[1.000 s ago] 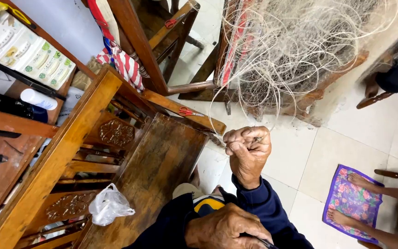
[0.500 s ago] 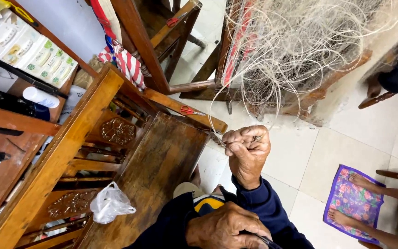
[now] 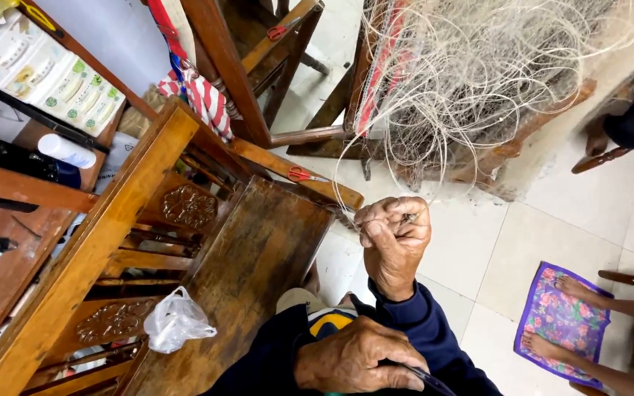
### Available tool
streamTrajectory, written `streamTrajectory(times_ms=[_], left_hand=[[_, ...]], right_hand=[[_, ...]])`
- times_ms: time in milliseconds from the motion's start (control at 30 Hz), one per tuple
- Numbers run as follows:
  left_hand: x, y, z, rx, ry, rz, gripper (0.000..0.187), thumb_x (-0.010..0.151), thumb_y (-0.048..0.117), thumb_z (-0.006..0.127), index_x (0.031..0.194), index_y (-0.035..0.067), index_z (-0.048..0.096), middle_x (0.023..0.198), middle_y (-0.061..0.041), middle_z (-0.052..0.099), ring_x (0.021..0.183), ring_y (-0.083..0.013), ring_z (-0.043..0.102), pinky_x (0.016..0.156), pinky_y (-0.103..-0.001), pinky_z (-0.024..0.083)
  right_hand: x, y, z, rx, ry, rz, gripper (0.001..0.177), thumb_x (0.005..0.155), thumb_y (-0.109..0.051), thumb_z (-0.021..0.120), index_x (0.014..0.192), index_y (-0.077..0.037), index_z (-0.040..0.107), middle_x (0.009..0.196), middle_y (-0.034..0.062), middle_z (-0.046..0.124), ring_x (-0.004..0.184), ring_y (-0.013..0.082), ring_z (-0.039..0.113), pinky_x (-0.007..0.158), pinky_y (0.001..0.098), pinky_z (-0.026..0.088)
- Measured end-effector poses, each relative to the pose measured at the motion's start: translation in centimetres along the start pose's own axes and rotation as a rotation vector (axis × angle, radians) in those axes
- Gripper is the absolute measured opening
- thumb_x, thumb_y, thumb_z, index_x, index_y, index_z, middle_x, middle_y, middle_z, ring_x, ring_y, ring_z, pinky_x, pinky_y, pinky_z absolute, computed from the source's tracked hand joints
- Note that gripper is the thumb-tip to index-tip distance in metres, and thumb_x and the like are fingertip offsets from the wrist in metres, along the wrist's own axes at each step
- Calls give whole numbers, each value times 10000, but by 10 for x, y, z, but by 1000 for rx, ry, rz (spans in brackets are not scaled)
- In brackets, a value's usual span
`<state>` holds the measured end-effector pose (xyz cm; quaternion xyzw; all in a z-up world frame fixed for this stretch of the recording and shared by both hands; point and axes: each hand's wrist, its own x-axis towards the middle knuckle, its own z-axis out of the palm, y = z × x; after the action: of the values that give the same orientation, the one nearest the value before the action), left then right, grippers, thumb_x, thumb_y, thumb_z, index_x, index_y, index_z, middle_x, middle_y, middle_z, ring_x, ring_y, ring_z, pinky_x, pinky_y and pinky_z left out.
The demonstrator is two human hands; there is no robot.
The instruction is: Repairing and untangling a large fishing net using a pick tool and scissors
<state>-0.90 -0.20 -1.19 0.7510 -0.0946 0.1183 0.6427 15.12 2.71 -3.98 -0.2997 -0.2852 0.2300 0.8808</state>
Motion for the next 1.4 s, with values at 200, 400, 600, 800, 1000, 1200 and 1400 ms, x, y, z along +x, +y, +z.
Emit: streamTrajectory(times_ms=[200,400,600,800,1000,1200,1400], left_hand=[[-3,5,-17,31,173,10,261,1176,255,818,1298,26,839,1216,-148,884,1057,-277,870,984,-402,704],[-13,41,-63,71,321,-101,505,1275,379,574,1325,-58,822,1053,-138,775,913,-242,743,822,-376,607],[-35,42,-81,213,585,-99,515,1248,425,600,1260,-52,792,1181,-170,876,1074,-288,878,951,-392,718],[-46,61,-93,119,490,-23,354,1223,350,685,1203,16,801,1068,-146,863,912,-267,827,844,-389,674],[-63,26,-89,199,766,-34,347,1216,370,682,1264,54,815,985,-34,857,941,-157,838,827,-267,752],[-38,45,-94,475,1019,-88,302,1216,320,665,1188,70,833,1098,-35,848,1133,-200,780,994,-331,693],[-31,31,-92,396,1282,-41,325,1219,336,684,1171,28,777,1008,-97,807,1032,-235,802,950,-400,741]], right_hand=[[1,-3,1,5,8,-11,369,1063,-30,885,1285,-128,606,937,125,690,676,166,581,679,315,536],[2,-6,2,7,9,-47,363,1063,-14,875,1288,-127,614,948,90,678,696,159,586,887,447,659],[3,-13,7,-1,-23,-65,265,1079,-19,863,1267,-103,696,935,95,689,700,156,602,879,406,640],[0,-9,-4,-18,-16,-33,209,1061,-26,861,1133,-135,699,955,174,651,675,211,655,870,391,661],[-2,-6,-11,-1,0,-7,226,1078,0,839,1143,-132,667,977,204,635,827,260,724,517,227,468],[2,-12,-7,-37,-18,-56,233,1074,-36,852,1134,-153,659,948,143,627,602,145,503,812,370,600],[-3,-10,-12,-25,24,-53,225,1065,-30,864,1109,-122,663,987,190,643,742,228,655,572,254,525]])
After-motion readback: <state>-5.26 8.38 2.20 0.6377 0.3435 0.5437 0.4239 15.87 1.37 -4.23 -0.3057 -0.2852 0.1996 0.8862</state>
